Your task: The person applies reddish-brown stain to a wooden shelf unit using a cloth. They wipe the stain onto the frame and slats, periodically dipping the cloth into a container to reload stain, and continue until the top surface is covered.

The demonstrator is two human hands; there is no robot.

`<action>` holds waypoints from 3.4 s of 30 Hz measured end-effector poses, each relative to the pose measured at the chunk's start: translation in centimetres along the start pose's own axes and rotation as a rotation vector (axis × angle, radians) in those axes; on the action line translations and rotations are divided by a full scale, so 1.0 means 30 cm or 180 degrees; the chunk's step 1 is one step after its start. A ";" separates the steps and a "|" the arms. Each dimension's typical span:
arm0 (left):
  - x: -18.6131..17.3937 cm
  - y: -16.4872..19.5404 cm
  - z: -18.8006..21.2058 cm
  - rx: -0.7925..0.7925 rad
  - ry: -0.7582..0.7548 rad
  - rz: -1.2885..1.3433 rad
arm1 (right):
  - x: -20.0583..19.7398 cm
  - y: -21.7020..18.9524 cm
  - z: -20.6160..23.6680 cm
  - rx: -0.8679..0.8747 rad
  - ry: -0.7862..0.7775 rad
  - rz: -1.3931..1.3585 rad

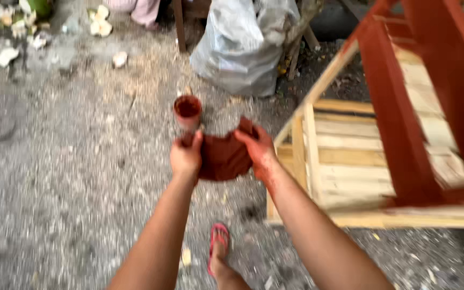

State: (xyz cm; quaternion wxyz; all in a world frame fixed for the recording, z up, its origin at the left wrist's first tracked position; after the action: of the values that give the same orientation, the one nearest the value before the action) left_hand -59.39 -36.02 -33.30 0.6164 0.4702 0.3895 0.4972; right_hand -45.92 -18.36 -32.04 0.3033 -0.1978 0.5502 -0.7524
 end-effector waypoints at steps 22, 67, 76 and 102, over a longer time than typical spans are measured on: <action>0.315 -0.346 -1.290 -0.0915 -0.0432 0.1041 | 0.412 0.199 -1.140 0.0101 0.0978 0.0065; 0.796 -1.552 -2.388 0.1068 -0.2508 -0.2746 | 0.809 1.428 -2.519 -0.0848 -0.0024 0.2795; 0.958 -2.006 -2.434 0.0138 -0.3236 -0.3883 | 0.706 1.442 -2.387 -0.1835 0.0030 0.1992; 0.917 -2.295 -2.515 -0.0733 -0.3114 -0.4518 | 0.751 1.421 -2.313 -0.1862 0.1745 0.1749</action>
State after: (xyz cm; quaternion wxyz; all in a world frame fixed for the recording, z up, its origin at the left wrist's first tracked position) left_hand -108.37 1.07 -119.42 0.9227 0.2119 0.2293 -0.2263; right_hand -96.20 6.61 -95.21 0.2663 0.0833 0.8302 -0.4827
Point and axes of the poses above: each hand's wrist, its own z-axis away from the middle knuckle, its own x-axis out of the palm, y = z × x, the point moved 6 cm from there along -z, towards the middle knuckle, and after that the axes turned 14 degrees about z, right-handed, at the moved point
